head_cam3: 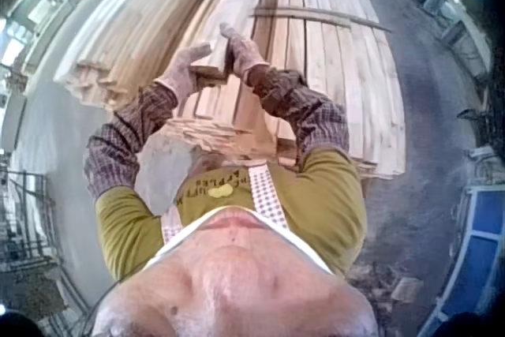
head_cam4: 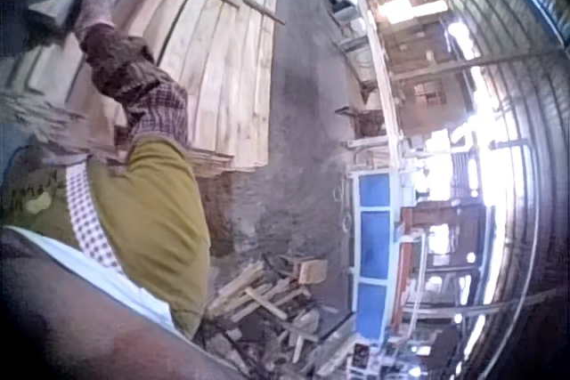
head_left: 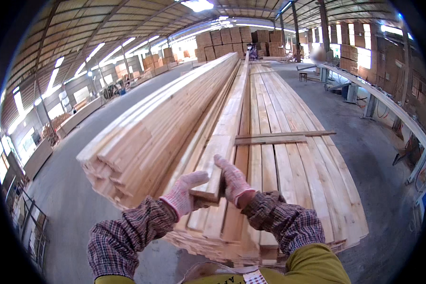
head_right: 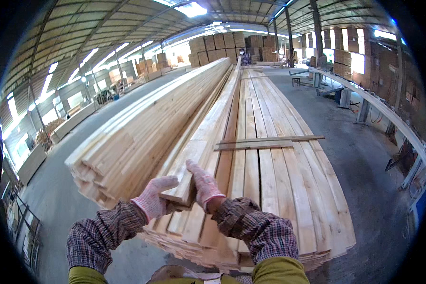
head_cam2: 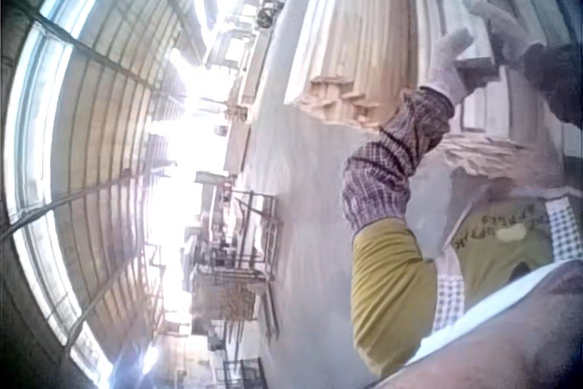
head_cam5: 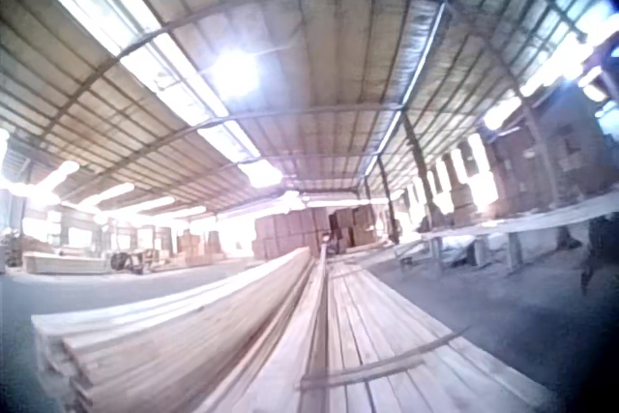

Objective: The person picks up long wooden planks from a conveyor belt and stacks them onto a pile in a workshop. The person also briefly handles a dust extraction hose and a blue plastic board during the process.

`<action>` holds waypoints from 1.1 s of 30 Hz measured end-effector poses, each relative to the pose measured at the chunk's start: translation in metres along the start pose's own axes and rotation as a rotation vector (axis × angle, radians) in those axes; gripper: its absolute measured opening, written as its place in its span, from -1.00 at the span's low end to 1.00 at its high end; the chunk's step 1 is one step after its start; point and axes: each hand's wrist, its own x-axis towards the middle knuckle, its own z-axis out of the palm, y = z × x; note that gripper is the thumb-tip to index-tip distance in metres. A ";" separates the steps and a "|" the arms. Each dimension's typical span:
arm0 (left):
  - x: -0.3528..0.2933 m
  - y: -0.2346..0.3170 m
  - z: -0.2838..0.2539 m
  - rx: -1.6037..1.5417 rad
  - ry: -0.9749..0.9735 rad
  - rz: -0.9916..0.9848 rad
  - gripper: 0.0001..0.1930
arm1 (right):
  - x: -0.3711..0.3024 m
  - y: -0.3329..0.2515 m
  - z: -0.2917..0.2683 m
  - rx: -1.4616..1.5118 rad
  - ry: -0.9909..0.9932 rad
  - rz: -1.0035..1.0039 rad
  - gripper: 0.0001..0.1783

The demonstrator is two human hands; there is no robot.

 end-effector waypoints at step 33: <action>-0.197 -0.020 -0.221 0.901 0.369 -0.408 -0.67 | 0.089 0.250 0.065 -0.891 0.250 -0.416 0.03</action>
